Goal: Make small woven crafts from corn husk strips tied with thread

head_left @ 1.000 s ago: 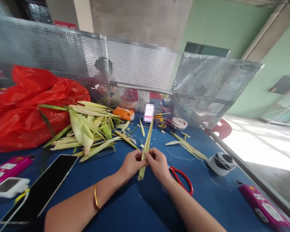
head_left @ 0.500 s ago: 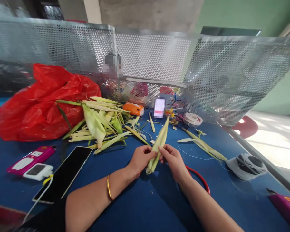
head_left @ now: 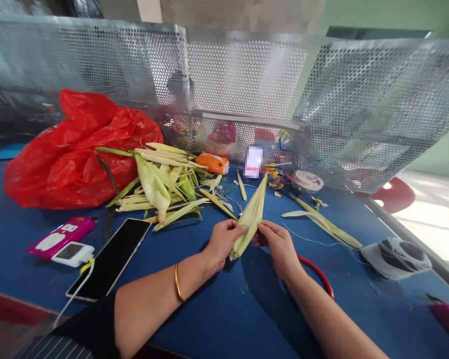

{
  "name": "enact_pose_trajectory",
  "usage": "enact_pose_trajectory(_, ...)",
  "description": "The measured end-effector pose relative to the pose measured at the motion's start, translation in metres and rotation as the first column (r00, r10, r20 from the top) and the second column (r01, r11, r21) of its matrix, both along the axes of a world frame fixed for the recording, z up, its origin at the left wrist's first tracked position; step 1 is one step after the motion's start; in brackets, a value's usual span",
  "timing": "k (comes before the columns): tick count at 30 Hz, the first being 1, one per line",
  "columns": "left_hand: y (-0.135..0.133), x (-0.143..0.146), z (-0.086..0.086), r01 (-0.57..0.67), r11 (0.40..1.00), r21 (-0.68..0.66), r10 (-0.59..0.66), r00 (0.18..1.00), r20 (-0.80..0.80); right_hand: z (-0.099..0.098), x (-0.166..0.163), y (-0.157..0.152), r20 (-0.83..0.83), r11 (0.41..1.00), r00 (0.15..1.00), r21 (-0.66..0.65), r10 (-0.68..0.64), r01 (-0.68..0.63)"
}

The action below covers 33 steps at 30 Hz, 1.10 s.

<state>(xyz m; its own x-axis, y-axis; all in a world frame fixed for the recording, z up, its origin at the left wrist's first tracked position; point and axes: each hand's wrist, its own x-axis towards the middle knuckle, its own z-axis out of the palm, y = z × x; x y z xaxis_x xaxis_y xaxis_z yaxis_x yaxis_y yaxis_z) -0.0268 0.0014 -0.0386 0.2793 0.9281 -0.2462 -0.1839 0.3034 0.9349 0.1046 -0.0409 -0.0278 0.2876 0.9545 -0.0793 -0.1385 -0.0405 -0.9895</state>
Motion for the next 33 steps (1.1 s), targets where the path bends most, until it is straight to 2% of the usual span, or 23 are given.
enact_pose_trajectory(3,-0.001,-0.001,0.002,-0.010,1.000,0.008,0.009,1.000,0.021,0.001,0.001,-0.001,-0.040,1.000,0.999,-0.028,-0.010,0.009)
enact_pose_trajectory(5,0.000,-0.001,0.005,0.021,0.997,-0.070,-0.016,0.997,0.076,0.003,0.002,-0.001,-0.106,0.999,0.994,-0.045,0.000,-0.004)
enact_pose_trajectory(8,0.002,-0.001,0.009,0.146,0.962,-0.233,-0.106,0.979,0.174,0.007,0.004,-0.002,-0.218,0.998,0.976,-0.054,0.023,-0.036)
enact_pose_trajectory(10,0.003,-0.001,0.010,0.192,0.945,-0.265,-0.141,0.970,0.198,0.008,0.005,-0.002,-0.242,0.998,0.970,-0.047,0.031,-0.044)
enact_pose_trajectory(12,0.002,0.000,0.009,0.149,0.967,-0.208,-0.119,0.981,0.150,0.009,0.005,-0.001,-0.228,0.999,0.974,-0.047,0.014,-0.026)
enact_pose_trajectory(15,0.001,0.000,0.004,0.050,0.998,-0.024,-0.050,0.999,-0.001,0.010,0.004,-0.001,-0.171,0.997,0.983,-0.058,-0.066,0.057)
enact_pose_trajectory(18,0.000,0.000,0.001,0.052,0.987,0.155,-0.031,0.991,-0.132,0.010,0.005,0.000,-0.117,0.991,0.985,-0.051,-0.127,0.122)
enact_pose_trajectory(20,0.000,0.000,0.001,0.064,0.972,0.226,-0.021,0.982,-0.185,0.010,0.006,0.001,-0.105,0.989,0.984,-0.054,-0.141,0.136)
enact_pose_trajectory(22,0.000,0.000,0.002,0.064,0.976,0.210,-0.025,0.983,-0.182,0.009,0.007,0.001,-0.116,0.990,0.984,-0.062,-0.135,0.129)
enact_pose_trajectory(26,0.000,0.000,0.004,0.074,0.997,0.017,-0.072,0.994,-0.079,0.008,0.010,0.001,-0.195,0.993,0.976,-0.087,-0.095,0.079)
enact_pose_trajectory(28,0.001,0.000,0.004,0.094,0.995,-0.027,-0.096,0.993,-0.064,0.009,0.011,0.001,-0.228,0.994,0.971,-0.098,-0.074,0.052)
enact_pose_trajectory(31,0.003,0.001,0.001,0.090,0.994,0.053,-0.085,0.992,-0.094,0.010,0.010,0.000,-0.199,0.996,0.977,-0.064,-0.079,0.068)
enact_pose_trajectory(33,0.003,0.000,0.002,-0.023,0.972,0.232,0.060,0.986,-0.156,0.011,0.006,-0.001,-0.104,0.992,0.986,0.009,-0.127,0.129)
